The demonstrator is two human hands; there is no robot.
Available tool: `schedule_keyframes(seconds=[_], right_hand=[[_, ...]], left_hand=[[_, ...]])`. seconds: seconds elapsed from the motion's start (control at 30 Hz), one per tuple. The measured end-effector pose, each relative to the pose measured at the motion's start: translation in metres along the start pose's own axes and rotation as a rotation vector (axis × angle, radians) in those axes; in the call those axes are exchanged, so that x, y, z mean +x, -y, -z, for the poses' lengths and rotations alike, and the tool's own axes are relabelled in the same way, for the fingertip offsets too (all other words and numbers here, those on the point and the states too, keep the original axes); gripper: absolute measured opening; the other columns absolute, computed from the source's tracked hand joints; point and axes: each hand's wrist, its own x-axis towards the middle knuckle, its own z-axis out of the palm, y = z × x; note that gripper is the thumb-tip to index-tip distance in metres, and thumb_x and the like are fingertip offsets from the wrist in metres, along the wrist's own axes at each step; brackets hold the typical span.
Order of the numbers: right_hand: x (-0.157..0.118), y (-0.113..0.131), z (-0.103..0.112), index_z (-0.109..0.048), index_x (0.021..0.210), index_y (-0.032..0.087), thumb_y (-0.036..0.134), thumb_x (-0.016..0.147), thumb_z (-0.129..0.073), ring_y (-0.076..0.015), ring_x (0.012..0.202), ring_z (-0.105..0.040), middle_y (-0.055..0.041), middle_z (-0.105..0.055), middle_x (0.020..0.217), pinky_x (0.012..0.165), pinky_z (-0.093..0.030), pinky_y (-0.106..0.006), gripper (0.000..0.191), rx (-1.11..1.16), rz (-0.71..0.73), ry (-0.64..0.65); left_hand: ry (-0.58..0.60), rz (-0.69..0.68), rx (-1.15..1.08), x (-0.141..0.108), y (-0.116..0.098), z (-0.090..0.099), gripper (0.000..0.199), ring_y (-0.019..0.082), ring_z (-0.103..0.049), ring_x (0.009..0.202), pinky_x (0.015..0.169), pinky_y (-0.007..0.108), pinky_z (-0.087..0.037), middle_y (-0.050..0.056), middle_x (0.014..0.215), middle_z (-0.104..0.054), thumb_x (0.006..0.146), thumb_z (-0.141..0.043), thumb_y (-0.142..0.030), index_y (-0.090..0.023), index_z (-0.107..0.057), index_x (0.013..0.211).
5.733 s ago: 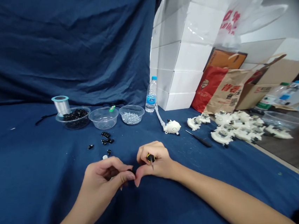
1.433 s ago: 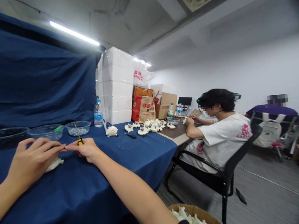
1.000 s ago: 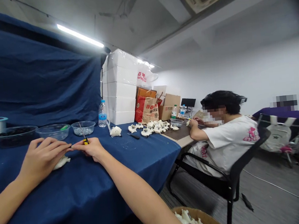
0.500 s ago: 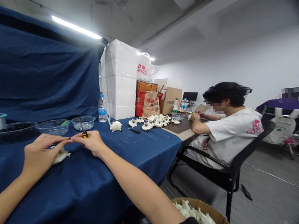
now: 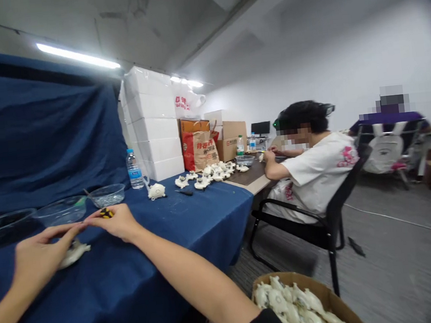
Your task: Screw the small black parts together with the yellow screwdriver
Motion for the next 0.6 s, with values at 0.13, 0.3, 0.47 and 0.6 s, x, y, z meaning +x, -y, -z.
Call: schedule_keyframes(seconds=[0.13, 0.3, 0.47, 0.6], right_hand=[[0.008, 0.003, -0.003, -0.063, 0.110, 0.012, 0.030, 0.096, -0.063, -0.0216, 0.097, -0.064, -0.0067, -0.064, 0.110, 0.084, -0.056, -0.039, 0.022, 0.029, -0.022, -0.014], [0.031, 0.001, -0.004, -0.061, 0.116, 0.013, 0.030, 0.097, -0.062, -0.0221, 0.099, -0.063, -0.0083, -0.062, 0.115, 0.084, -0.056, -0.040, 0.026, 0.110, -0.132, -0.028], [0.051, 0.006, -0.001, -0.061, 0.113, 0.013, 0.031, 0.098, -0.061, -0.0168, 0.085, -0.065, -0.0065, -0.063, 0.105, 0.072, -0.058, -0.032, 0.024, 0.178, -0.279, -0.020], [0.065, 0.011, -0.003, -0.061, 0.110, 0.012, 0.031, 0.098, -0.060, -0.0138, 0.076, -0.064, -0.0048, -0.064, 0.098, 0.065, -0.057, -0.027, 0.022, 0.238, -0.383, 0.019]], left_hand=[[0.133, -0.053, -0.023, 0.001, -0.011, 0.004, 0.029, 0.025, -0.068, 0.096, 0.086, 0.043, -0.056, 0.004, 0.104, -0.070, 0.091, -0.064, -0.038, -0.013, -0.067, 0.105], [0.186, -0.138, -0.011, 0.023, -0.009, 0.001, 0.029, 0.022, -0.067, 0.093, 0.081, 0.041, -0.057, 0.007, 0.109, -0.068, 0.093, -0.061, -0.036, -0.014, -0.063, 0.111], [0.140, -0.341, 0.044, 0.046, -0.005, 0.003, 0.029, 0.020, -0.067, 0.090, 0.081, 0.041, -0.057, 0.007, 0.107, -0.067, 0.093, -0.062, -0.035, -0.015, -0.062, 0.114], [0.067, -0.544, 0.080, 0.065, 0.000, 0.008, 0.024, 0.020, -0.066, 0.092, 0.083, 0.041, -0.055, 0.006, 0.104, -0.068, 0.093, -0.062, -0.035, -0.016, -0.065, 0.106]])
